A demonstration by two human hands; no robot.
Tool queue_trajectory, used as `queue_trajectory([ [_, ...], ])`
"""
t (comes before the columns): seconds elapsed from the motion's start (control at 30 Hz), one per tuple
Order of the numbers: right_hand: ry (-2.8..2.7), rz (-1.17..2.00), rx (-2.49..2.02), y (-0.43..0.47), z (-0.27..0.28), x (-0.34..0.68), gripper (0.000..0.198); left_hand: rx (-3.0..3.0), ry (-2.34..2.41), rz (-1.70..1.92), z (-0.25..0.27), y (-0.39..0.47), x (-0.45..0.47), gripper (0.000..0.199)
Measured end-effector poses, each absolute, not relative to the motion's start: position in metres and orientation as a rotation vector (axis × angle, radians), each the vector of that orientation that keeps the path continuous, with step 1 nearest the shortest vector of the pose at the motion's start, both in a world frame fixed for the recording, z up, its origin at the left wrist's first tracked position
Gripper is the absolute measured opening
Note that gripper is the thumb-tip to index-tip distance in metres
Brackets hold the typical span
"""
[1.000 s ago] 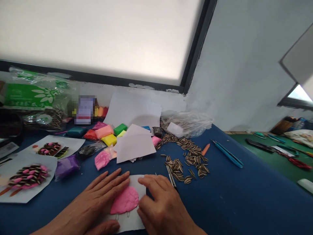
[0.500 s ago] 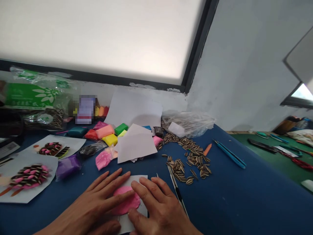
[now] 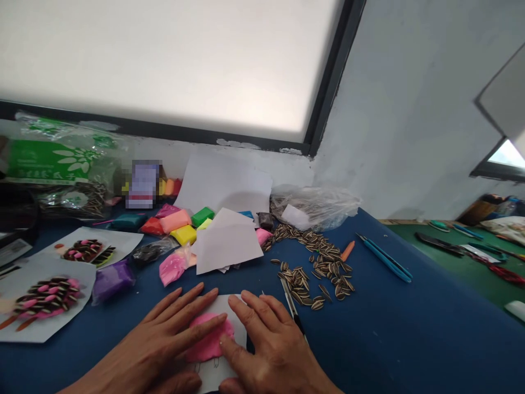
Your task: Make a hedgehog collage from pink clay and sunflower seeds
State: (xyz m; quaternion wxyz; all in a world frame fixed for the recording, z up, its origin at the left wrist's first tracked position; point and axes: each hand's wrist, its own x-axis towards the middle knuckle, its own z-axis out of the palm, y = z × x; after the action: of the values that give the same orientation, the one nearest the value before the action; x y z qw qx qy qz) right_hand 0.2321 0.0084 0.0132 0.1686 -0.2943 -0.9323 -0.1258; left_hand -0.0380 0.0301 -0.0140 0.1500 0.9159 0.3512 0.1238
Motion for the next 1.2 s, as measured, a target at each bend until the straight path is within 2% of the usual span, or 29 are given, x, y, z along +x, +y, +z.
queue_trajectory([
  [0.37,-2.590,-0.469,-0.766,0.009,-0.001,0.229,0.037,2.670,0.990,0.283,-0.012,0.032,-0.039,0.068],
  [0.53,-2.698,-0.491,-0.749,0.009,0.003,0.229,0.022,2.661,1.007,0.334,-0.009,0.029,-0.038,0.068],
  [0.7,-2.681,-0.461,-0.725,0.012,-0.005,0.233,0.035,2.646,1.008,0.350,-0.006,0.027,-0.037,0.058],
  [0.8,-2.675,-0.427,-0.739,0.014,-0.011,0.235,0.035,2.654,1.011,0.304,-0.007,0.029,-0.036,0.056],
  [0.9,-2.699,-0.362,-0.754,0.013,-0.009,0.236,0.034,2.669,1.004,0.260,-0.010,0.031,-0.035,0.066],
  [1.03,-2.658,-0.369,-0.769,0.012,-0.009,0.235,0.045,2.641,0.997,0.330,-0.017,0.030,-0.036,0.085],
  [1.2,-2.676,-0.416,-0.784,0.012,-0.013,0.233,0.049,2.635,0.982,0.493,-0.018,0.026,-0.043,0.095],
])
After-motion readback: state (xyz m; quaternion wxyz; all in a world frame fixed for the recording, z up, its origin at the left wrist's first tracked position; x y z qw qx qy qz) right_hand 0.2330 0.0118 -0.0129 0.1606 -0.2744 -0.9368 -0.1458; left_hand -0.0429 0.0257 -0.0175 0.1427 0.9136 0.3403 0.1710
